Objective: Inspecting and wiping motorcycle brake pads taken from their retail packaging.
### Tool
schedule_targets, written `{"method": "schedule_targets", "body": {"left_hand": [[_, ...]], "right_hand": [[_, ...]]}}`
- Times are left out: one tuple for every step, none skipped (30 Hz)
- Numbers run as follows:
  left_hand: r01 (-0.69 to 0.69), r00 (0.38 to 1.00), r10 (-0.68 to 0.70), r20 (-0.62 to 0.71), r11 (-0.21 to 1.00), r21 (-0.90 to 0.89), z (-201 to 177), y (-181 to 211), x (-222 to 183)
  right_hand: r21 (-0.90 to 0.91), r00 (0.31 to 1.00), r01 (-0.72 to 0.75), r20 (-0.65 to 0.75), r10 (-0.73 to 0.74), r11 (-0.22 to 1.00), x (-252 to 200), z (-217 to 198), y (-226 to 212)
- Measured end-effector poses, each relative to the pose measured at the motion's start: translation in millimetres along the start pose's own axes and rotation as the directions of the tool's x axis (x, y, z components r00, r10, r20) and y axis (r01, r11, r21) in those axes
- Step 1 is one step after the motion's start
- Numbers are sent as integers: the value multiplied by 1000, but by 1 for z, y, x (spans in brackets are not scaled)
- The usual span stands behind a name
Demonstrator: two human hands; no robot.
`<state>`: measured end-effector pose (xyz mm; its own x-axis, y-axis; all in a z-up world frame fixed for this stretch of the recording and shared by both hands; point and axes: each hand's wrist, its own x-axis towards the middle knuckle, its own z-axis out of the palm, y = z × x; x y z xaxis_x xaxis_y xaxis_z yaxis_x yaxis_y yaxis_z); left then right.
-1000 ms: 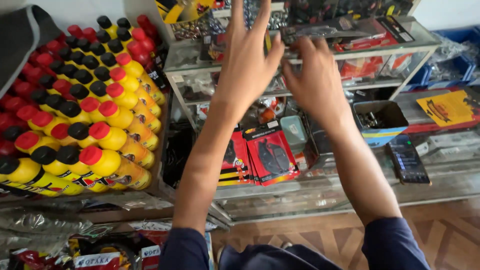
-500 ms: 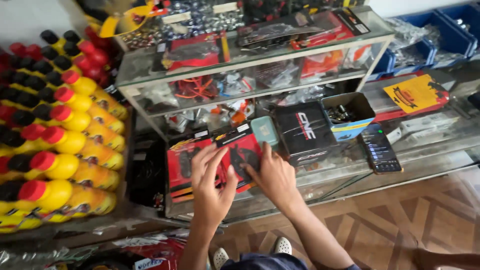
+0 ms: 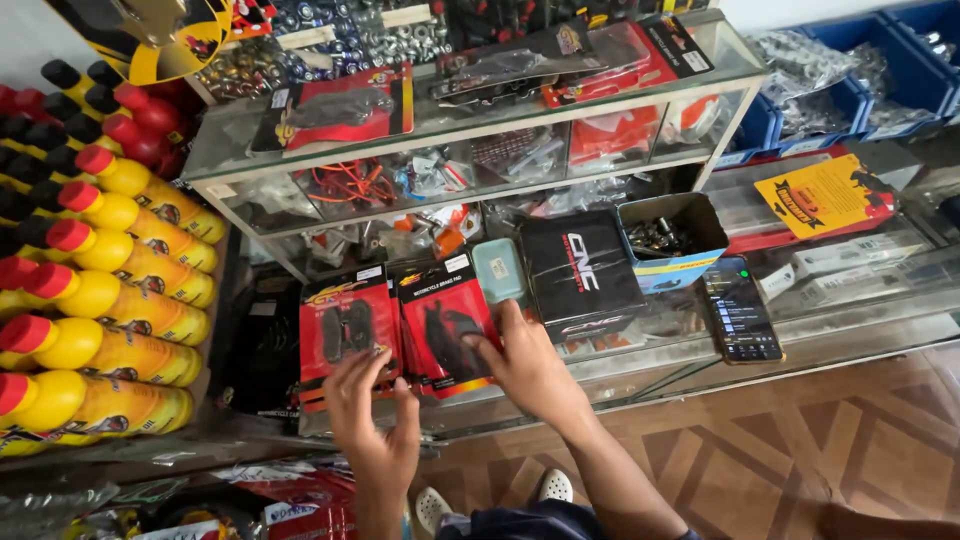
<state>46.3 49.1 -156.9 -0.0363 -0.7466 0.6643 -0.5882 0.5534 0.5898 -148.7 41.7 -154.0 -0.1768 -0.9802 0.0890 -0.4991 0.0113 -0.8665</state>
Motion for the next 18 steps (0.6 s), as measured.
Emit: {"method": "schedule_targets", "body": {"left_hand": [[3,1000,-3,-1,1000,4,0,1,-2],[45,999,-45,-6,998,-42,1,2,-5],[86,996,-87,-9,993,-87,1,2,-7],[90,996,-92,-10,992,-87,0,8,-5],[134,991,-135,-4,985,-108,-1,13,-3],[175,984,-176,1,977,-124,-4,17,-1],[177,984,-178,-1,977,-120,-2,18,3],[277,960,-261,97,928,-249,0,19,6],[379,924,-325,203,851,-363,0,19,10],[378,925,-330,189,853,-360,6,15,16],[474,877,-309,368,680,-560,10,10,22],[570,818,-226,529,447,-689,15,4,29],[563,823,-228,521,450,-693,26,1,25],[658,753,-356,554,418,-626,37,-2,20],[744,666,-475,575,370,-556,48,-6,15],[744,666,-472,578,371,-556,55,-16,9],[745,645,-514,565,260,-615,62,-25,4],[732,619,-551,559,147,-666,70,-35,-1]], "right_hand": [[1,1000,1,4,-1,1000,-1,-4,-2],[98,999,-35,37,32,995,-3,-8,-5],[192,995,-74,72,61,979,-4,-11,-7],[190,995,-76,76,63,979,-7,-17,-6],[265,998,-46,62,31,963,-10,-22,-5],[342,999,-13,47,-3,940,-13,-24,-4],[344,999,-14,52,-5,939,-15,-29,1],[402,999,-6,36,-9,916,-17,-34,5],[458,1000,2,19,-12,889,-18,-38,8],[459,999,7,29,-22,889,-19,-42,11],[511,998,-23,54,-6,860,-21,-45,14],[559,997,-51,74,12,828,-21,-49,16],[558,997,-45,78,2,828,-18,-44,20],[556,998,-25,59,-10,831,-17,-39,25],[552,999,-4,41,-22,834,-16,-34,30],[552,999,-3,36,-20,834,-21,-35,16],[579,997,9,-70,39,816,-26,-36,3],[603,979,26,-178,102,797,-31,-36,-11]]}}
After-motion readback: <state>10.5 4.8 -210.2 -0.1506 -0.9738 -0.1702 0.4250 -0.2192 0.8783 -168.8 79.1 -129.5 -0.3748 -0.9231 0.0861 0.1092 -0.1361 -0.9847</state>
